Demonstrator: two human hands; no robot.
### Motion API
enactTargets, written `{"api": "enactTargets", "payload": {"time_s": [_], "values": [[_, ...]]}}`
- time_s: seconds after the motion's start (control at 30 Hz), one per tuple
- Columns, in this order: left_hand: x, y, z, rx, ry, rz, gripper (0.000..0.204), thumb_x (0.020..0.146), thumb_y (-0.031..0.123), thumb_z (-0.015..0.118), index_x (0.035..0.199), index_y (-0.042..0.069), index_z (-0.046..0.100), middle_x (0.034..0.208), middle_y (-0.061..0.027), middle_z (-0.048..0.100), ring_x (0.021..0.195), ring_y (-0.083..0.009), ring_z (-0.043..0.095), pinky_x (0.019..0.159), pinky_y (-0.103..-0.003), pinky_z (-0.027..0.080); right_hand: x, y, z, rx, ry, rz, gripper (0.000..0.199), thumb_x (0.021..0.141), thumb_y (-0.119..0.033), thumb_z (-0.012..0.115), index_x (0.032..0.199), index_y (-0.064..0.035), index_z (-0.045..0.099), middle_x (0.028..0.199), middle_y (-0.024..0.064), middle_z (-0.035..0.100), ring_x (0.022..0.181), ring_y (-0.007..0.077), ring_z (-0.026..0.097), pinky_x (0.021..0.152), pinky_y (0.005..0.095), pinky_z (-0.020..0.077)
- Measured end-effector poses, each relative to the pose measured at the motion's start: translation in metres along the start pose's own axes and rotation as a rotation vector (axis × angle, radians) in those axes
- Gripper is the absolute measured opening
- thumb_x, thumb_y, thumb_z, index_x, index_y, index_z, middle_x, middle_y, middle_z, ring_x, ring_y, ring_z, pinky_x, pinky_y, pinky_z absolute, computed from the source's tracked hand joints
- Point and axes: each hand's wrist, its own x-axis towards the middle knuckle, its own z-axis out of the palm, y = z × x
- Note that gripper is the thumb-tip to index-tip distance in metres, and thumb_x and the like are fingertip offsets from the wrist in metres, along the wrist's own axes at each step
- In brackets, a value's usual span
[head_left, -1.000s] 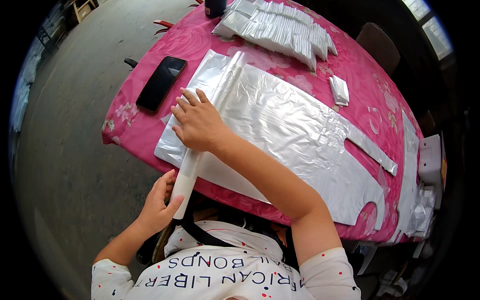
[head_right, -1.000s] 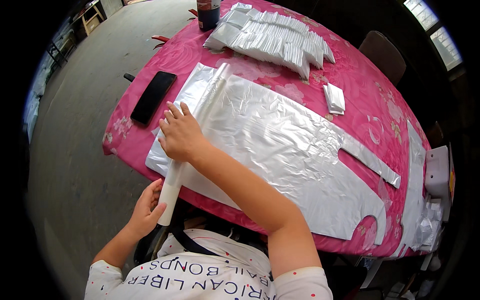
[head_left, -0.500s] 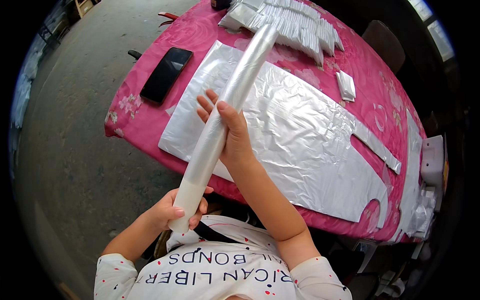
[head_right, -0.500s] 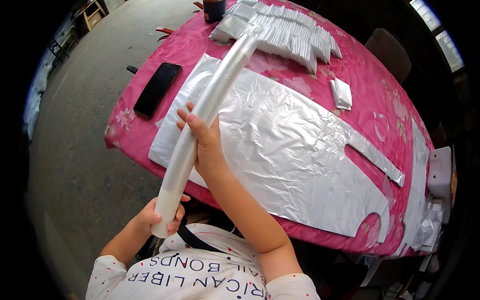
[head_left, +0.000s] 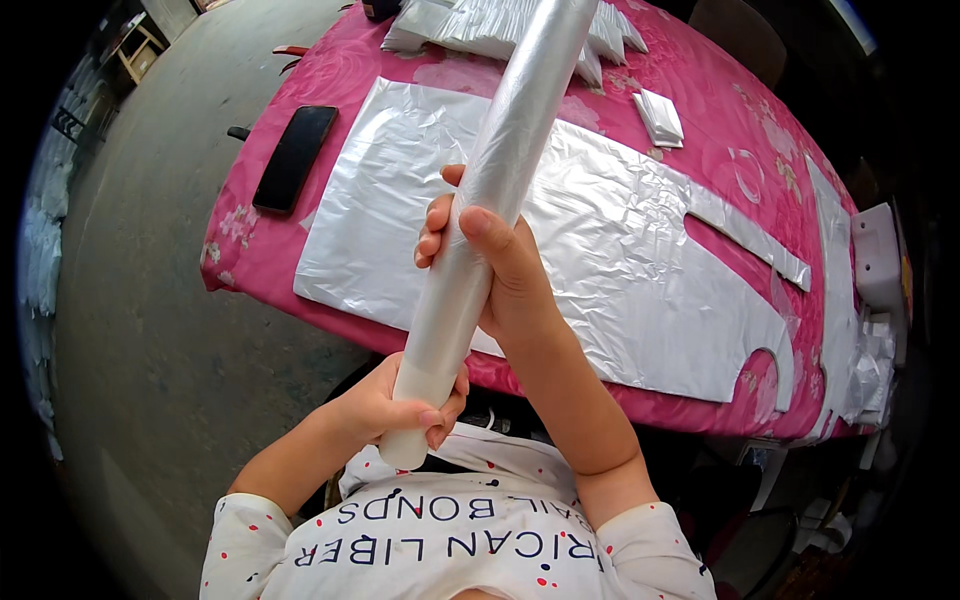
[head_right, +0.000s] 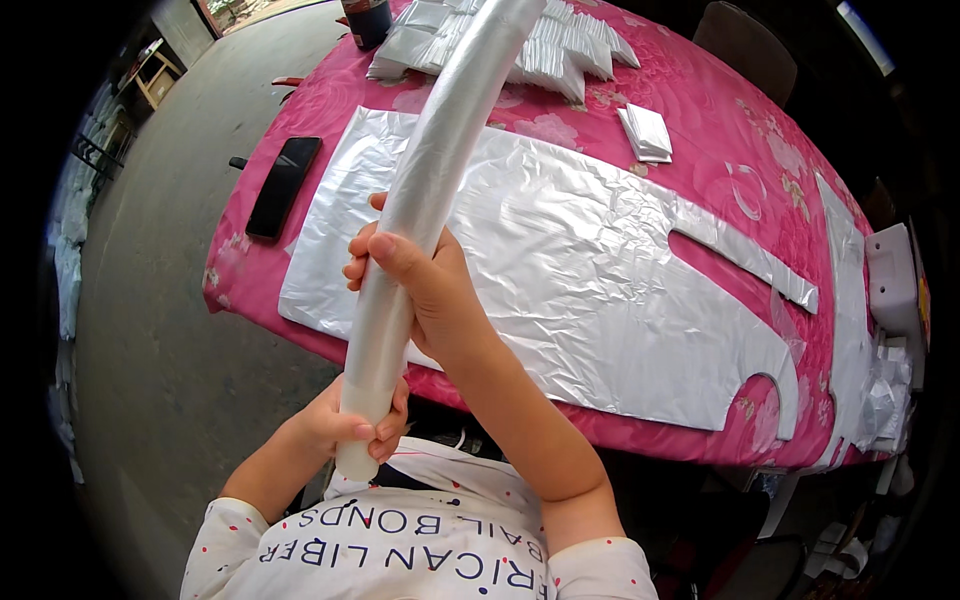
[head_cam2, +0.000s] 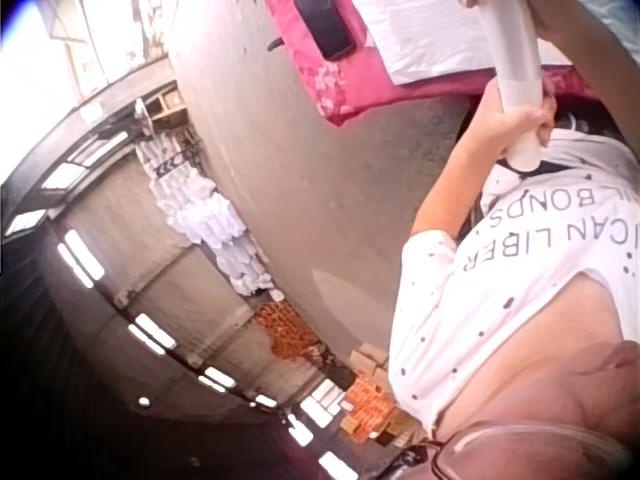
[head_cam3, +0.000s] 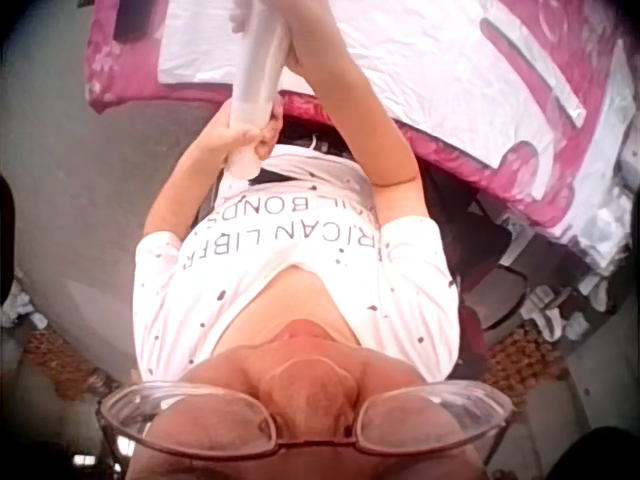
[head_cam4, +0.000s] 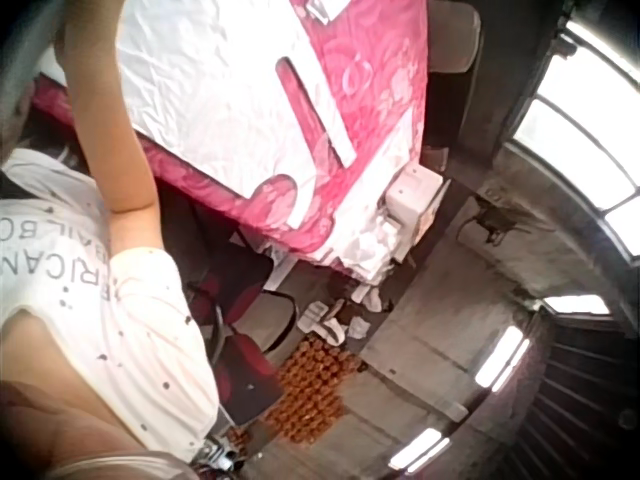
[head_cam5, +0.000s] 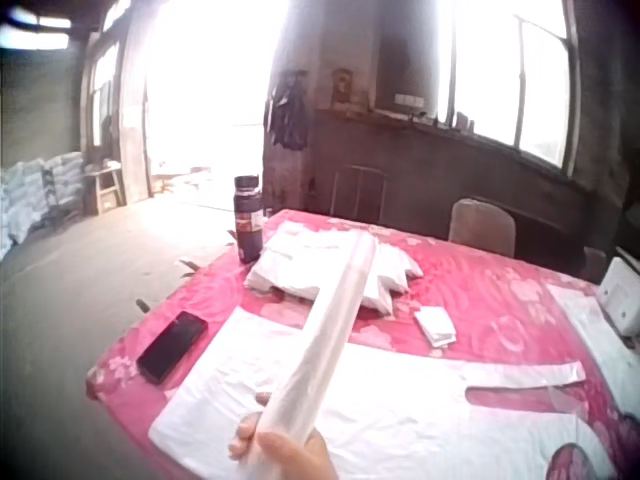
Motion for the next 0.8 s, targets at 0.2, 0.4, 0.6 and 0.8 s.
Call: {"api": "enactTargets", "payload": {"time_s": [0.2, 0.4, 0.6, 0.8], "values": [[0.003, -0.013, -0.002, -0.158, -0.108, -0.055, 0.047, 0.068, 0.022, 0.072, 0.102, 0.002, 0.048, 0.072, -0.0062, 0.053, 0.060, -0.0127, 0.054, 0.054, -0.026, 0.047, -0.021, 0.009, -0.005, 0.070, 0.025, 0.008, 0.062, 0.079, -0.031, 0.068, 0.121, -0.0015, 0.032, 0.084, 0.0062, 0.053, 0.074, 0.0144, 0.057, 0.068, 0.0300, 0.0489], [0.020, -0.012, -0.005, 0.159, 0.092, -0.025, 0.060, 0.068, 0.041, 0.071, 0.106, 0.001, 0.046, 0.084, -0.0086, 0.055, 0.070, -0.0165, 0.057, 0.064, -0.030, 0.049, -0.032, 0.017, -0.018, -0.069, 0.261, 0.064, 0.058, 0.077, -0.024, 0.070, 0.119, 0.0003, 0.036, 0.086, 0.0067, 0.053, 0.074, 0.0152, 0.057, 0.068, 0.0308, 0.0496], [0.026, -0.035, -0.024, 0.362, 0.416, -0.048, 0.053, 0.082, 0.048, 0.049, 0.104, 0.000, 0.051, 0.076, -0.0082, 0.056, 0.059, -0.0149, 0.055, 0.055, -0.030, 0.048, -0.043, 0.034, -0.039, -0.257, 0.363, 0.069, 0.053, 0.078, -0.016, 0.068, 0.117, 0.0018, 0.038, 0.088, 0.0092, 0.053, 0.079, 0.0176, 0.058, 0.070, 0.0320, 0.0509], [-0.008, -0.034, -0.047, 0.178, 0.150, -0.425, 0.069, 0.073, 0.056, 0.060, 0.109, -0.002, 0.053, 0.068, -0.0047, 0.053, 0.055, -0.0106, 0.052, 0.055, -0.025, 0.046, -0.016, -0.035, -0.098, -0.206, 0.548, -0.037, 0.047, 0.081, -0.014, 0.064, 0.119, -0.0005, 0.040, 0.095, 0.0113, 0.056, 0.082, 0.0194, 0.058, 0.074, 0.0321, 0.0518]]}}
